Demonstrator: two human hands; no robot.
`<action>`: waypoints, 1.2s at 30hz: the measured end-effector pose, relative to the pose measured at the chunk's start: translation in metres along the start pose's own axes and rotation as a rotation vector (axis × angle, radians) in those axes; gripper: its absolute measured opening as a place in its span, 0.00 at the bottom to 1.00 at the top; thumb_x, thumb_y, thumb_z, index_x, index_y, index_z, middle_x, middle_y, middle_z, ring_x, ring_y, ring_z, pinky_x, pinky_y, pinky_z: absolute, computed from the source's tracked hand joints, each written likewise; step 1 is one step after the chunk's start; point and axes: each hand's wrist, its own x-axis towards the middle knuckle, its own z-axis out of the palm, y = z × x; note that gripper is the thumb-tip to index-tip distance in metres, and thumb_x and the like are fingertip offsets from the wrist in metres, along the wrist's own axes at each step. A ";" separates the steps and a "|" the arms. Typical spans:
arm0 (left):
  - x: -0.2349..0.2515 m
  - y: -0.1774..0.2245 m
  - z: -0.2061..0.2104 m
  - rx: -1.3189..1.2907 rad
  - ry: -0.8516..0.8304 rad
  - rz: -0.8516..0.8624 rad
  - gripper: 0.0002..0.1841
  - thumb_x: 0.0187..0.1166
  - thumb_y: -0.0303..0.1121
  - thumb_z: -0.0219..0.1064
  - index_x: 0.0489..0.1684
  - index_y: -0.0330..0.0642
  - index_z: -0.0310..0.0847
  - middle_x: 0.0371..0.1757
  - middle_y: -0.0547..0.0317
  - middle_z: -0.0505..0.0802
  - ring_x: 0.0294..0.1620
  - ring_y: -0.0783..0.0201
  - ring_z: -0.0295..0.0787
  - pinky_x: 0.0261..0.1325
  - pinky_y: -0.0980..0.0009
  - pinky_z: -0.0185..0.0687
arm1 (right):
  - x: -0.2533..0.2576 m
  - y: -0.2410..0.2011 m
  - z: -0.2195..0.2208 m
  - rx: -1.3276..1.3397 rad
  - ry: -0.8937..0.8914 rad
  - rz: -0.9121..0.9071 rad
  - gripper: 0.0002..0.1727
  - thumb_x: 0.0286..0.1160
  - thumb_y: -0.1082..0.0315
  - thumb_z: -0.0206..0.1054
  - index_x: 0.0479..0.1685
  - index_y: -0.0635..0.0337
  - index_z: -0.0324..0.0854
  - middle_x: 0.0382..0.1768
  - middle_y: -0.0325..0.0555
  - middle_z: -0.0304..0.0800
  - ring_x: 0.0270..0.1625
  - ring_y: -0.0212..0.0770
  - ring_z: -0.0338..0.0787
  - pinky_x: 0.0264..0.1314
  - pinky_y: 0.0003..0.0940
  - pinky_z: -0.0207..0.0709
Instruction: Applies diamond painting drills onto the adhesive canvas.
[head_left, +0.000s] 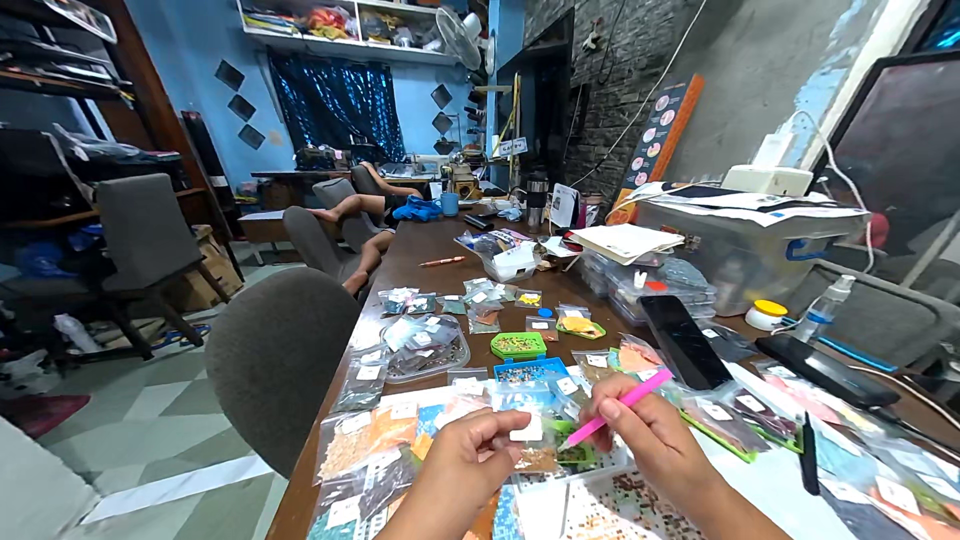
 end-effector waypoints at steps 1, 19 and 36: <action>0.000 0.000 -0.001 0.012 0.016 -0.002 0.17 0.73 0.22 0.67 0.60 0.36 0.88 0.54 0.61 0.91 0.48 0.78 0.88 0.52 0.81 0.85 | 0.001 0.000 -0.005 -0.017 0.047 0.037 0.19 0.93 0.49 0.49 0.38 0.47 0.80 0.33 0.25 0.88 0.34 0.17 0.86 0.36 0.16 0.81; 0.005 -0.004 -0.023 0.111 0.153 -0.009 0.18 0.71 0.20 0.66 0.60 0.34 0.87 0.54 0.58 0.91 0.48 0.75 0.88 0.55 0.79 0.85 | 0.014 0.047 -0.062 -0.564 0.143 0.631 0.18 0.93 0.60 0.52 0.46 0.66 0.79 0.26 0.44 0.82 0.28 0.35 0.83 0.38 0.33 0.78; 0.005 -0.007 -0.027 0.134 0.134 -0.003 0.17 0.72 0.19 0.66 0.59 0.31 0.87 0.53 0.58 0.91 0.48 0.77 0.87 0.54 0.81 0.84 | 0.017 0.047 -0.067 -0.411 0.171 0.716 0.14 0.92 0.64 0.54 0.50 0.67 0.80 0.33 0.44 0.88 0.35 0.33 0.88 0.45 0.31 0.82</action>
